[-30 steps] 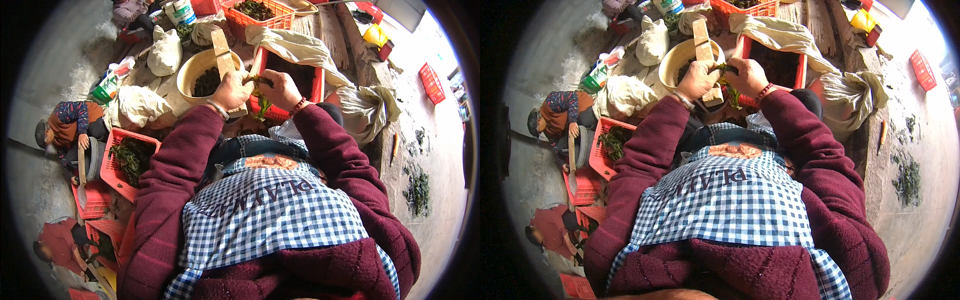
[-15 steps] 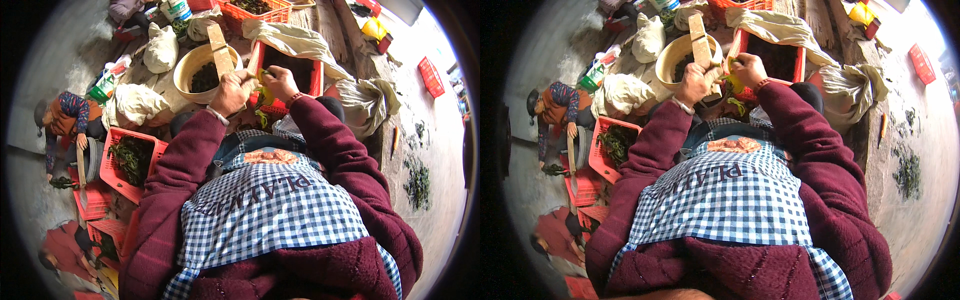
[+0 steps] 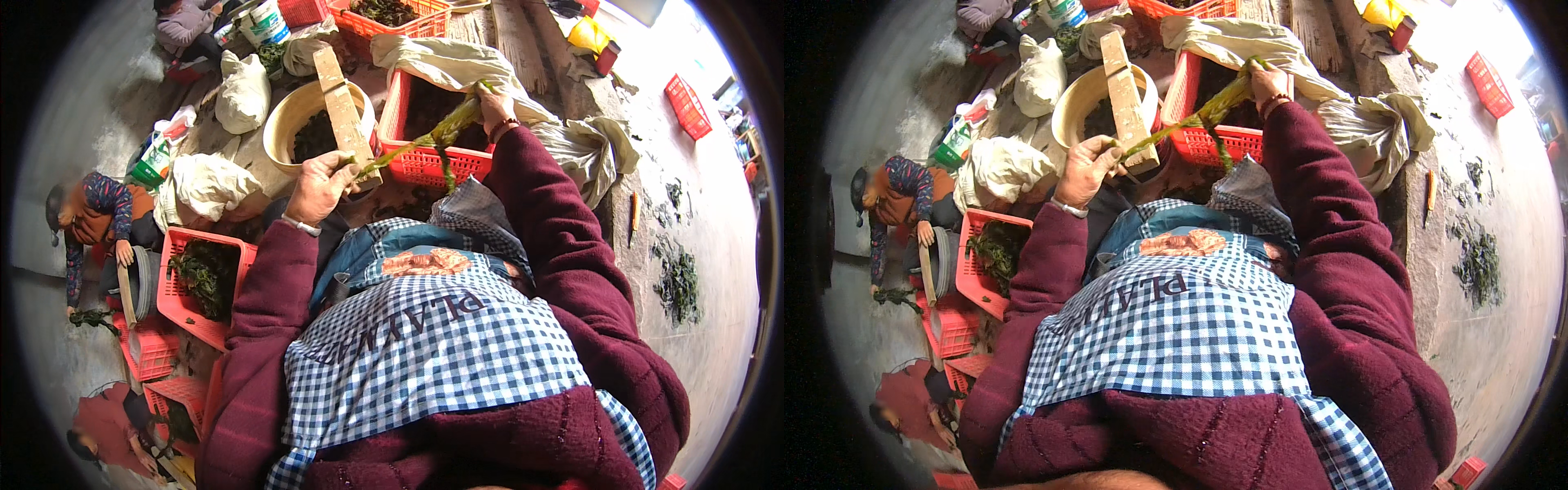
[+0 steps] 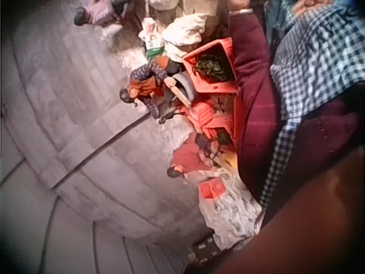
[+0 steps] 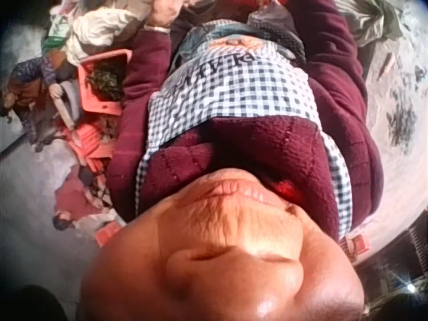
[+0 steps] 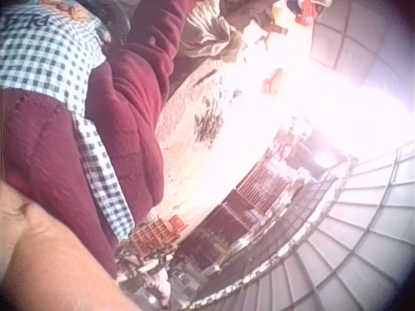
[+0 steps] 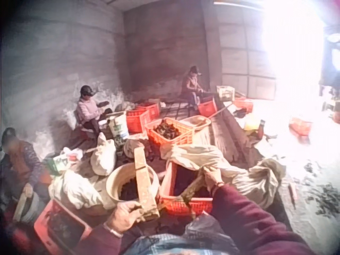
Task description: The person sits on the floor and repeatedly picks up green leaves from a red basket, strips or tears them by hand, and places the processed pieces into a white bowl. The person handles leaves one at a time and continues the same motion throughout the clip.
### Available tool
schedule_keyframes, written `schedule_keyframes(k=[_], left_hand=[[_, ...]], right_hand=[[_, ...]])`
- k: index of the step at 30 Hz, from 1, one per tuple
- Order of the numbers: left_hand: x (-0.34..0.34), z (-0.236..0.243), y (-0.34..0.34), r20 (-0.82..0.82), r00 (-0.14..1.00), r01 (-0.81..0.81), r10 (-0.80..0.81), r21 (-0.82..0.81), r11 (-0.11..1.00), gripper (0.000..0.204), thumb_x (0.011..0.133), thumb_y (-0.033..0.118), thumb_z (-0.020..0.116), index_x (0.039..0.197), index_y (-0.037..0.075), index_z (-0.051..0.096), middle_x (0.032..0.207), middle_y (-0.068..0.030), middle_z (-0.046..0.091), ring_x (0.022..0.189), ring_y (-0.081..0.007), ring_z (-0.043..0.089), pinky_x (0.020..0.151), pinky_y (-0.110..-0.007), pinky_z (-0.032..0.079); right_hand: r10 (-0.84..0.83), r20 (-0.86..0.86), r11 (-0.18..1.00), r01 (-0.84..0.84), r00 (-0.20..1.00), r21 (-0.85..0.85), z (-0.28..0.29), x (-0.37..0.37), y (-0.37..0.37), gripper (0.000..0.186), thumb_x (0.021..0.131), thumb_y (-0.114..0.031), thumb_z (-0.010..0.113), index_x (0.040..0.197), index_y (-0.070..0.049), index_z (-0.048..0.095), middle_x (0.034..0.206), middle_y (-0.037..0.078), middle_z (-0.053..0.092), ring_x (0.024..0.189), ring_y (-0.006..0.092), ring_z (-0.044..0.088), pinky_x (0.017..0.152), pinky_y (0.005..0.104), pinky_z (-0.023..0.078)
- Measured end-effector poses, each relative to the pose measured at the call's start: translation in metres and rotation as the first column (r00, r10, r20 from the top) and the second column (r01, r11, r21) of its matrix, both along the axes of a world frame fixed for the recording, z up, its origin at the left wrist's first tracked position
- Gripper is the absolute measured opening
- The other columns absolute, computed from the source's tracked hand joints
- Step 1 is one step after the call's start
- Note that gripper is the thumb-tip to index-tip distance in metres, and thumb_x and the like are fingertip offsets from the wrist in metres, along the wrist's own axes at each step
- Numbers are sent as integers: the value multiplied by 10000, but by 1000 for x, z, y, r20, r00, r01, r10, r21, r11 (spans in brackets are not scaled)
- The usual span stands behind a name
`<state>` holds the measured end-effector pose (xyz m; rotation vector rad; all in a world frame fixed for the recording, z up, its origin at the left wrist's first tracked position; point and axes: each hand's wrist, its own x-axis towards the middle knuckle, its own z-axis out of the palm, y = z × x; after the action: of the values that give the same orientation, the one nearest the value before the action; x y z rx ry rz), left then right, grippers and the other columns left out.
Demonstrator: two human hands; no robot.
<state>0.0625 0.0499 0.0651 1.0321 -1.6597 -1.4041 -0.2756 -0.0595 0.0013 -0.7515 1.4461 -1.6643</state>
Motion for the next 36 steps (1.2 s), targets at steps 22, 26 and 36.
schedule_keyframes(k=[22,26,36], left_hand=[[-22,16,-6,115,993,24,-9,-122,992,193,901,191,575,841,12,618,704,26,551,629,-49,496,571,-211,428],[-54,11,-9,370,921,254,-121,-334,908,194,852,177,623,916,-6,631,787,-65,628,699,-155,583,681,-289,475],[-101,-35,-19,120,849,456,-514,325,829,323,887,185,506,1182,64,555,1284,-154,498,1016,-299,575,848,-385,474]], right_hand=[[311,388,943,-333,868,-12,-8,-140,-6,213,921,-280,479,988,-87,536,809,70,596,709,214,575,702,399,496],[605,353,795,-564,714,-223,42,-97,12,214,913,-194,478,1043,-35,538,843,57,576,819,234,581,791,373,495],[720,63,689,-701,691,-185,88,18,62,225,944,-157,454,1062,23,520,961,137,616,813,241,643,736,396,552]])
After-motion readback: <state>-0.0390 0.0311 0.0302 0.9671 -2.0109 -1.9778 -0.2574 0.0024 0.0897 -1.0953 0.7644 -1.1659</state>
